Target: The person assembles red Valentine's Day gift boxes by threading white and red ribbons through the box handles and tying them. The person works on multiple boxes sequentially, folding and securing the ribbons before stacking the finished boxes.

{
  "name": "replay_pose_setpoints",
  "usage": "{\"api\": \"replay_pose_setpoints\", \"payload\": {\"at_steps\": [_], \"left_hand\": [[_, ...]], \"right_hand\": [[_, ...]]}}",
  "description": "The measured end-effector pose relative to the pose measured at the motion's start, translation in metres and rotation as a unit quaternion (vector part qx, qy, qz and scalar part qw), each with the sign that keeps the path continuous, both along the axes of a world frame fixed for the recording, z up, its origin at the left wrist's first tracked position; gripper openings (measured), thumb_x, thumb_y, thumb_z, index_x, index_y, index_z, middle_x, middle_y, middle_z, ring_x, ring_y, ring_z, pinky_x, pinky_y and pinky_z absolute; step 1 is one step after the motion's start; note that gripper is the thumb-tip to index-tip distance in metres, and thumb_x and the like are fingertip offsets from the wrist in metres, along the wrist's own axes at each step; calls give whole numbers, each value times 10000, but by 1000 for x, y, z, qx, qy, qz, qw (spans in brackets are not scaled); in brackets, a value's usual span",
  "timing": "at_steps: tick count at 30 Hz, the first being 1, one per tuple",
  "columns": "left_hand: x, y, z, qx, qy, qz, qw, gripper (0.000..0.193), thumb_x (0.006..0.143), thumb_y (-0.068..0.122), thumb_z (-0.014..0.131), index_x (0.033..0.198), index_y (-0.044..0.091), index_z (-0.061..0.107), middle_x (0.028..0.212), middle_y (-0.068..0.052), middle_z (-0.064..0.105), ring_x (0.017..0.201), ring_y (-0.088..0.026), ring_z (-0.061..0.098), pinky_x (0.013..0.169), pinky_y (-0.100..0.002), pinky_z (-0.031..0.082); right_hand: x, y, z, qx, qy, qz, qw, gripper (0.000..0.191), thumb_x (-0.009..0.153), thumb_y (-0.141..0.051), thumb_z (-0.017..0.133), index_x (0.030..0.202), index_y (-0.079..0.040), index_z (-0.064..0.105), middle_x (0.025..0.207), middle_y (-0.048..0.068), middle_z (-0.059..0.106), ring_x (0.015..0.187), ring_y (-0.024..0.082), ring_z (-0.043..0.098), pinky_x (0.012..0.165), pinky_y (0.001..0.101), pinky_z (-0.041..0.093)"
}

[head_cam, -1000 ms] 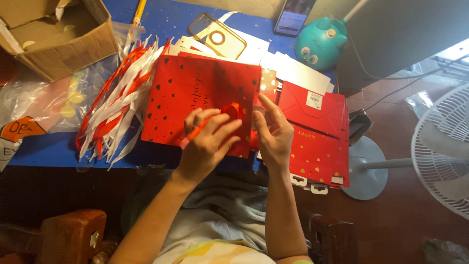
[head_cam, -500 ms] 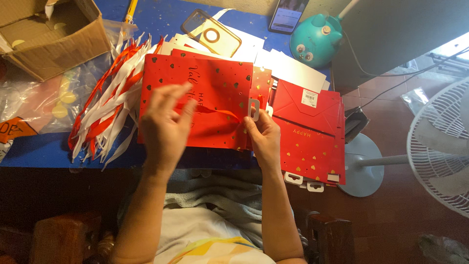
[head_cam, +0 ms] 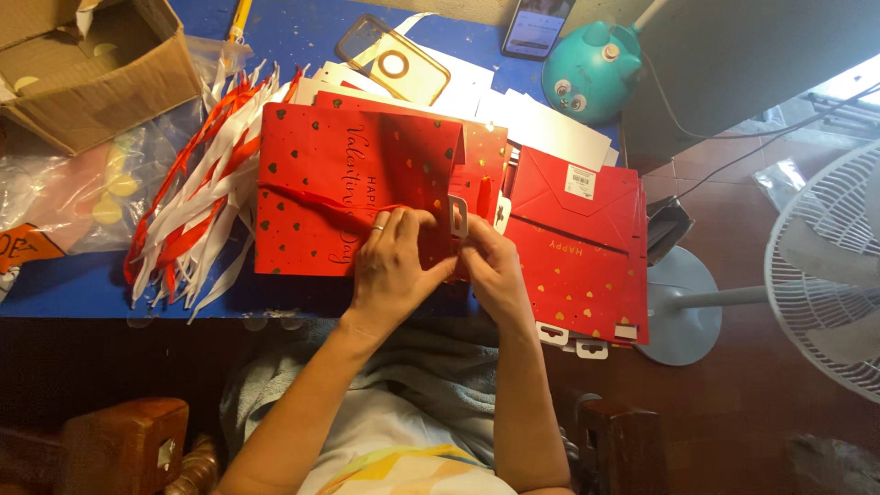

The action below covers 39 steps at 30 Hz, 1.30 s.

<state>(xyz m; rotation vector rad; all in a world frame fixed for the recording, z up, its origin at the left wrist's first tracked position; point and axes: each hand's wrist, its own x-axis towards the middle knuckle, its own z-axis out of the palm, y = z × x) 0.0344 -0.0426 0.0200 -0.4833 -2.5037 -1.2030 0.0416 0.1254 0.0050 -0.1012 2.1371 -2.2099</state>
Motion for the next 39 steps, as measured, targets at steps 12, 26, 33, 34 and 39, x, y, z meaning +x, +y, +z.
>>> {"api": "replay_pose_setpoints", "payload": {"at_steps": [12,26,33,34,39], "left_hand": [[1,0,0,0,-58,8,998,466,796,228,788,1183,86,571,1084,-116,644,1036,-334,616,849,-458,521],[1,-10,9,99,-60,-7,993,324,850,185,742,1132,54,653,1022,-116,694,992,-304,658,881,-417,531],[5,-11,12,154,-47,-10,987,242,863,97,700,1094,30,720,959,-106,710,877,-247,694,809,-360,562],[5,-12,12,158,-49,-10,986,238,866,88,696,1095,27,721,952,-103,711,865,-238,697,802,-353,565],[5,-14,10,182,-50,-12,982,234,881,50,680,1110,23,721,976,-94,722,859,-208,707,777,-331,580]], "right_hand": [[-7,-1,26,230,30,-19,973,224,929,-41,675,1152,-51,691,1127,83,623,921,148,675,805,296,566],[-8,-15,12,244,62,-63,966,128,895,-92,725,1016,-50,713,947,60,613,763,101,647,606,282,525],[-9,-20,12,113,17,-41,993,46,978,-53,661,994,-37,620,757,-12,617,637,20,536,559,211,445],[-10,-21,13,132,22,-46,990,51,970,-50,664,988,-37,618,744,-16,611,630,21,535,553,210,443],[-10,-20,20,160,19,-35,986,106,922,-47,676,1016,-24,632,815,-8,647,683,28,581,591,215,484]]}}
